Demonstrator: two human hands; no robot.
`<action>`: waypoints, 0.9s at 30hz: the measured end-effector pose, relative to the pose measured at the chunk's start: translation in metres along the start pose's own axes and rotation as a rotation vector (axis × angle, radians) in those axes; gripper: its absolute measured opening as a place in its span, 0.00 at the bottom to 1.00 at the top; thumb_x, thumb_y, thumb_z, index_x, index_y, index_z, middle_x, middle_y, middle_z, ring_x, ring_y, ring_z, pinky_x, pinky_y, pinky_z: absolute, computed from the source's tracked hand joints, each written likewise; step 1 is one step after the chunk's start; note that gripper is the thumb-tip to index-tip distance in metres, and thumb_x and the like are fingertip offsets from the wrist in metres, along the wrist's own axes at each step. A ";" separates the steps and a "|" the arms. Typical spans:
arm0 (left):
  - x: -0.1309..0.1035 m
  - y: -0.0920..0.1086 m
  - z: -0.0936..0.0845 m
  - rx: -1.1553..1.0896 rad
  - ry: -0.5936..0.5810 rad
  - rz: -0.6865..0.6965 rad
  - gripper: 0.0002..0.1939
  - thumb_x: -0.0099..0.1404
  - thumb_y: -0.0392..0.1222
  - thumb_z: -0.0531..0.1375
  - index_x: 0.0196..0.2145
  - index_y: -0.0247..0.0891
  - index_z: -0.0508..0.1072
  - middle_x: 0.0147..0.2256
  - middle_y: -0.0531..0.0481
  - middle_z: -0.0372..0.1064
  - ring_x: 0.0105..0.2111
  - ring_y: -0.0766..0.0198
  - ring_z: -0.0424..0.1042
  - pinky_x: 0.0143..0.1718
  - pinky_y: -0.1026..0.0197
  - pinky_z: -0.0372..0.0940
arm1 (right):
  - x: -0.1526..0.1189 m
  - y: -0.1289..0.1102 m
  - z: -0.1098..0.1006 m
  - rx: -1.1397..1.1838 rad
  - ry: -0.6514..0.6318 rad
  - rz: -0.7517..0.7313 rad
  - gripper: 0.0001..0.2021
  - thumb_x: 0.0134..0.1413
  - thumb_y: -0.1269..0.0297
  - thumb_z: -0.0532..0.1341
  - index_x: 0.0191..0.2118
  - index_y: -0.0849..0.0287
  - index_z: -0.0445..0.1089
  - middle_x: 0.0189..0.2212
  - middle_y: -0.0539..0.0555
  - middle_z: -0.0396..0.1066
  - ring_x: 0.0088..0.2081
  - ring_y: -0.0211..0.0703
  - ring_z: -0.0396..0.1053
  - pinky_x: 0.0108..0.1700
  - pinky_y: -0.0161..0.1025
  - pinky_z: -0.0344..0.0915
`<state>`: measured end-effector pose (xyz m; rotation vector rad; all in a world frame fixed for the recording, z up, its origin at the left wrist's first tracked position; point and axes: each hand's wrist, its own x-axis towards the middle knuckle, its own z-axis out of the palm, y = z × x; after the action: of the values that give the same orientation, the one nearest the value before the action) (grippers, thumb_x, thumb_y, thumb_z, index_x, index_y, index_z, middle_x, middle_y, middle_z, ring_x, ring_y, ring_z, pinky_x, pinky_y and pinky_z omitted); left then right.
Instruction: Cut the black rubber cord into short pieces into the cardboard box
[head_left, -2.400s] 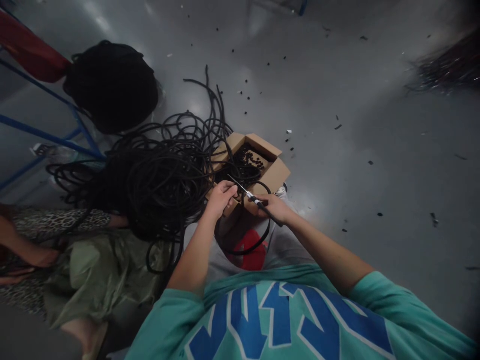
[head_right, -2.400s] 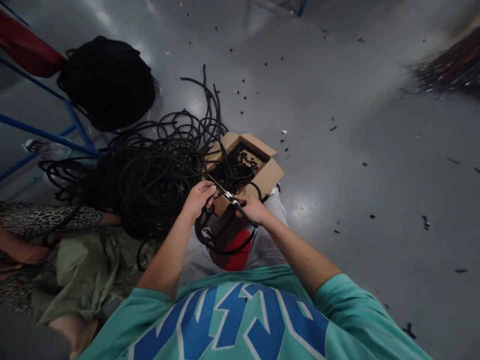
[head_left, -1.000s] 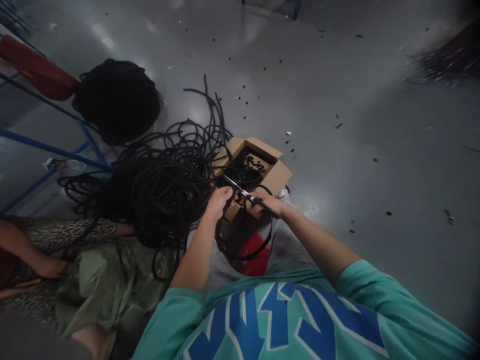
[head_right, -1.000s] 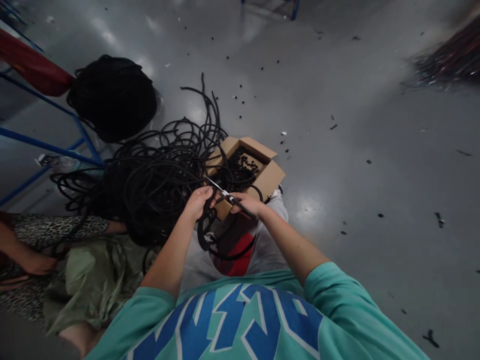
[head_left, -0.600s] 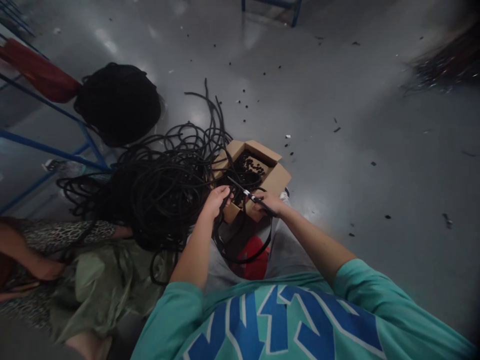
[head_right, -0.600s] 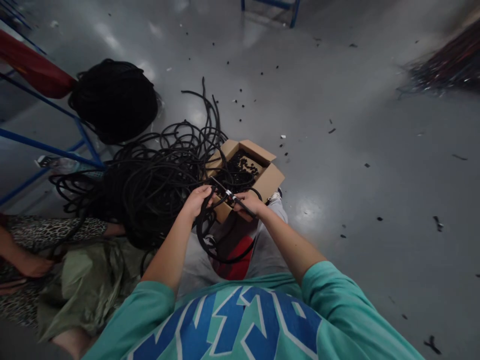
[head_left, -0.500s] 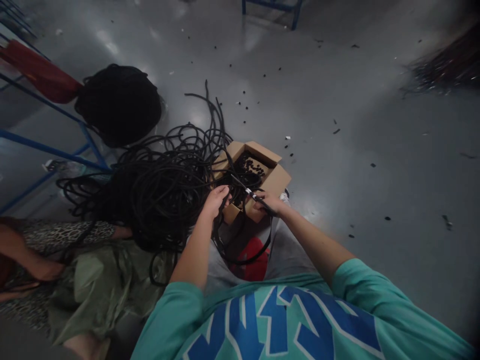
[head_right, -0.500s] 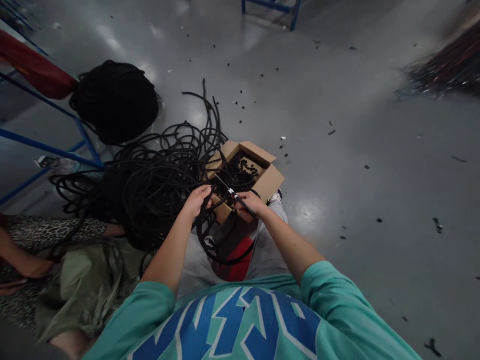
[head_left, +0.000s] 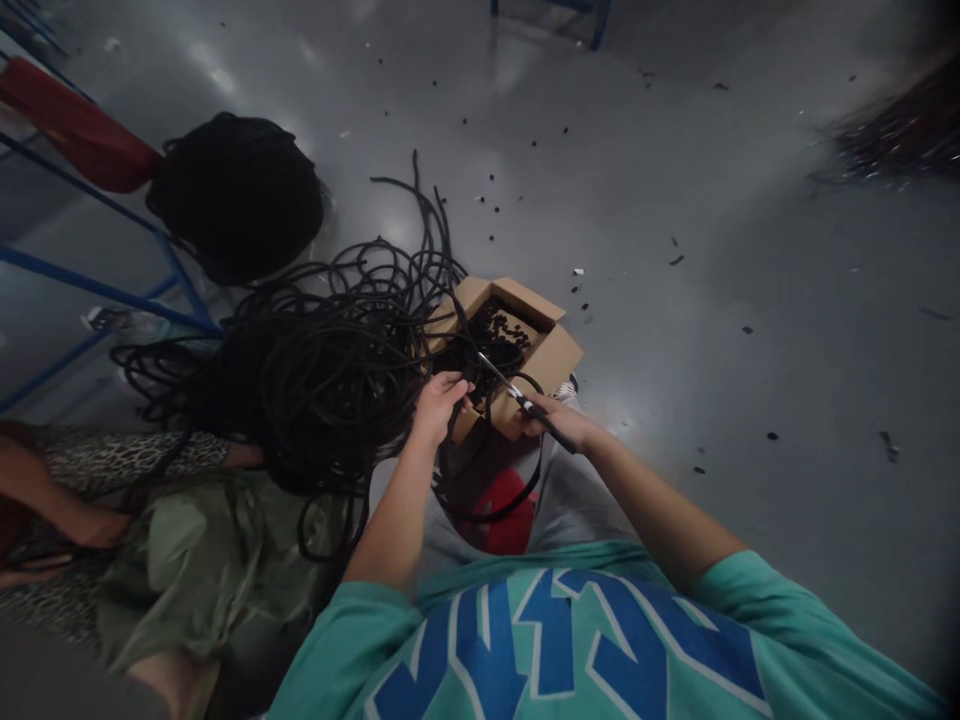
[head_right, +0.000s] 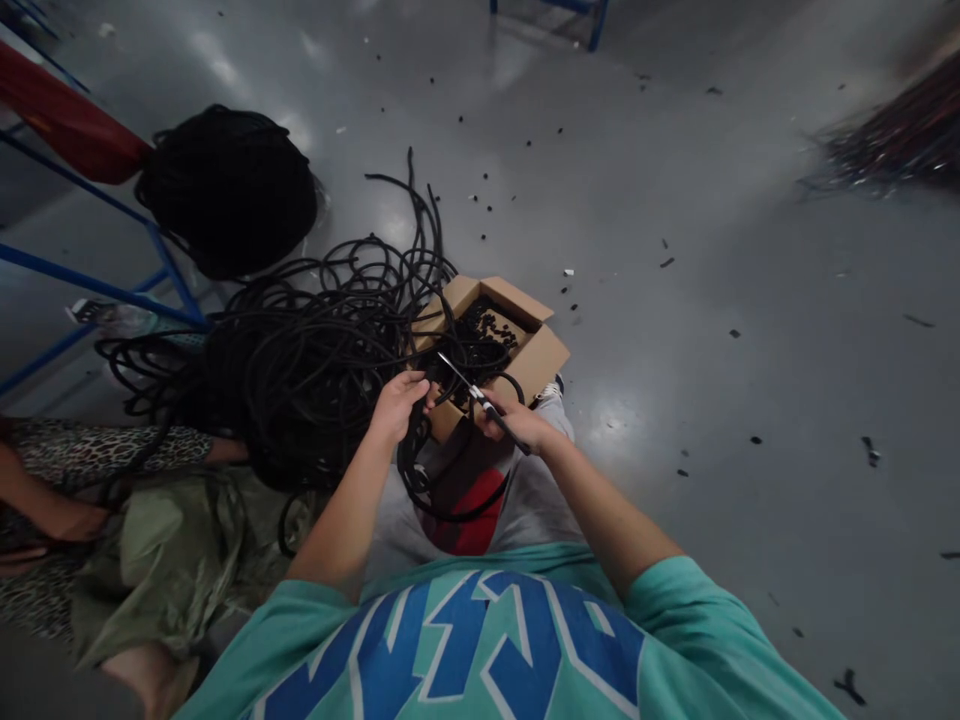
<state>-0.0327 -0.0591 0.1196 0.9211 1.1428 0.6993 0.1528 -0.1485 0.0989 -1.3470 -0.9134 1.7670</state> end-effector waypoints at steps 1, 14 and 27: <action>-0.003 0.001 0.002 0.000 0.002 0.011 0.17 0.44 0.41 0.63 0.31 0.32 0.65 0.22 0.53 0.68 0.16 0.71 0.64 0.17 0.67 0.56 | -0.004 0.002 0.002 0.023 -0.040 0.001 0.29 0.30 0.73 0.59 0.47 0.59 0.63 0.29 0.48 0.66 0.34 0.38 0.63 0.38 0.34 0.59; -0.041 0.018 0.015 0.074 -0.044 0.051 0.13 0.44 0.39 0.64 0.26 0.33 0.64 0.17 0.55 0.65 0.17 0.71 0.65 0.18 0.68 0.57 | -0.025 -0.009 0.012 -0.236 -0.092 -0.082 0.32 0.32 0.70 0.63 0.51 0.57 0.64 0.44 0.51 0.68 0.47 0.50 0.62 0.50 0.43 0.56; -0.053 0.018 0.017 0.186 -0.052 0.079 0.11 0.49 0.42 0.61 0.29 0.34 0.64 0.20 0.55 0.65 0.18 0.71 0.64 0.19 0.67 0.58 | -0.041 -0.021 0.021 -0.331 0.021 -0.142 0.26 0.32 0.74 0.59 0.45 0.58 0.70 0.38 0.49 0.71 0.42 0.48 0.65 0.45 0.40 0.59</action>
<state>-0.0314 -0.1002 0.1617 1.1403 1.1441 0.6360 0.1426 -0.1757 0.1400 -1.4604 -1.3000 1.5366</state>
